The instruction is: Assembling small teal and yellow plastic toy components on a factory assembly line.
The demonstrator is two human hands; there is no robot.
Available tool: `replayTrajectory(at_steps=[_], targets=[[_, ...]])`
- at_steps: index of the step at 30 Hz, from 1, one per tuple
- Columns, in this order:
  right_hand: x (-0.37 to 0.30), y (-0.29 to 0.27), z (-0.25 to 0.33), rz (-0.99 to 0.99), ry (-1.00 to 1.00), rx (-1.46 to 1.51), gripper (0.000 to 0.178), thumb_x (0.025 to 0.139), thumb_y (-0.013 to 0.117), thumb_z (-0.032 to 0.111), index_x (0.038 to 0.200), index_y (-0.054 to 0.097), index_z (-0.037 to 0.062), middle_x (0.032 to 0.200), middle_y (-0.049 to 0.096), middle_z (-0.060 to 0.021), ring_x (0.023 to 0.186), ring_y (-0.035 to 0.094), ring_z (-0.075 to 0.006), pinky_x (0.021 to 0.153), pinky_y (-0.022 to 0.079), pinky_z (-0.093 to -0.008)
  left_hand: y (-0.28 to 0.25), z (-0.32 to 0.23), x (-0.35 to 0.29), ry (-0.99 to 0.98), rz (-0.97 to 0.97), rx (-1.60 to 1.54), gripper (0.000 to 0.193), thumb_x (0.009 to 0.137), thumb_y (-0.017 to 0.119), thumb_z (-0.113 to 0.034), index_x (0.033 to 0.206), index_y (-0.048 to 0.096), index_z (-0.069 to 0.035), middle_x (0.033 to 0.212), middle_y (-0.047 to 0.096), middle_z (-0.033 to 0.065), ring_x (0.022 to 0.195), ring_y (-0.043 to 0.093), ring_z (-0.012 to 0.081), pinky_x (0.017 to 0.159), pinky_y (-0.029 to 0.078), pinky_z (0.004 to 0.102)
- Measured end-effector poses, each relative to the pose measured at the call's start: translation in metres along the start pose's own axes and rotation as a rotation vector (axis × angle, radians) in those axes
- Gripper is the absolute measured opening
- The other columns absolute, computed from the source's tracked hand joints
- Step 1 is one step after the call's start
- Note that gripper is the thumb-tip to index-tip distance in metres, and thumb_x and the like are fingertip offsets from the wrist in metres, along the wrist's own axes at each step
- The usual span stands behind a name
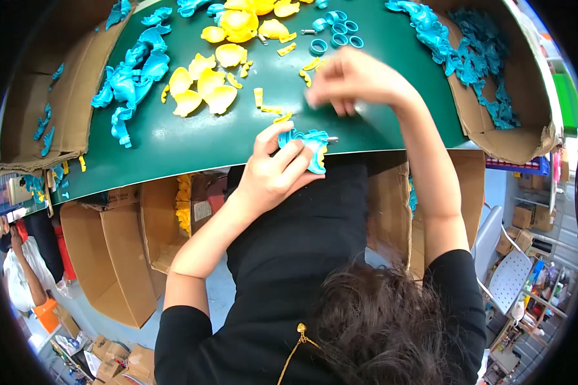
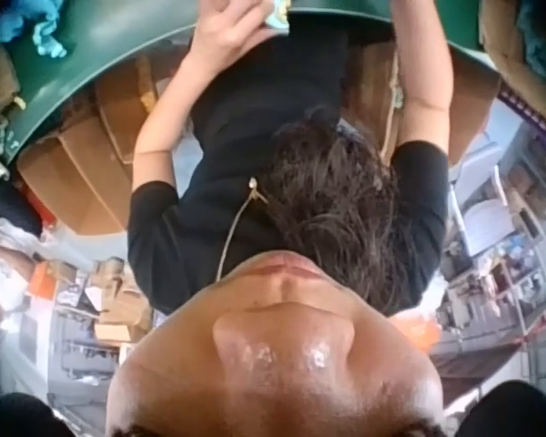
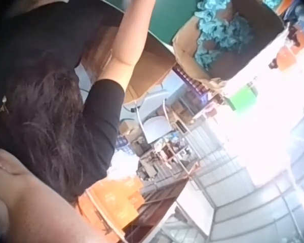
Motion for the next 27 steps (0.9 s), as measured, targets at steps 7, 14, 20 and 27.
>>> replayTrajectory(at_steps=[7, 14, 20, 27], targets=[[0.11, 0.005, -0.017, -0.941, -0.278, -0.846, 0.04, 0.084, 0.073, 0.038, 0.117, 0.07, 0.0144, 0.091, 0.072, -0.0104, 0.084, 0.07, -0.0281, 0.078, 0.057, -0.0395, 0.005, -0.013, 0.004, 0.025, -0.157, 0.243, 0.022, 0.067, 0.075, -0.008, 0.088, 0.069, -0.008, 0.101, 0.065, 0.0022, 0.112, 0.051, 0.0293, 0.096, 0.049, 0.0443], [0.063, 0.007, -0.019, -1.246, -0.843, -0.662, 0.026, 0.08, 0.069, 0.008, 0.104, 0.065, 0.0012, 0.092, 0.066, -0.0175, 0.081, 0.066, -0.031, 0.072, 0.054, -0.0378, 0.007, -0.008, 0.002, 0.023, -0.141, 0.171, 0.025, 0.066, 0.071, -0.005, 0.091, 0.069, -0.005, 0.098, 0.066, 0.0056, 0.077, 0.054, 0.0214, 0.068, 0.051, 0.0347], [-0.041, 0.082, 0.005, -0.874, -0.373, -0.154, 0.023, 0.08, 0.068, -0.006, 0.1, 0.073, 0.0036, 0.087, 0.068, -0.0077, 0.079, 0.066, -0.0182, 0.064, 0.049, -0.0274, 0.01, -0.004, 0.005, 0.049, -0.146, 0.151, 0.027, 0.066, 0.071, -0.003, 0.092, 0.068, -0.001, 0.096, 0.065, 0.0093, 0.074, 0.057, 0.0218, 0.063, 0.052, 0.0316], [-0.042, 0.117, -0.005, -1.027, -0.295, -0.301, 0.018, 0.074, 0.076, -0.003, 0.09, 0.071, 0.0037, 0.076, 0.065, -0.0078, 0.064, 0.062, -0.0205, 0.054, 0.047, -0.0306, 0.011, -0.004, 0.008, 0.066, -0.144, 0.133, 0.026, 0.064, 0.07, -0.003, 0.091, 0.068, 0.0, 0.096, 0.065, 0.0098, 0.074, 0.058, 0.0221, 0.063, 0.052, 0.031]])
Point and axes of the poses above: each hand's wrist, its own x-axis towards the middle knuckle, its own y-axis out of the palm, z = x × y, the point moved 1 cm from there along x, towards the middle knuckle
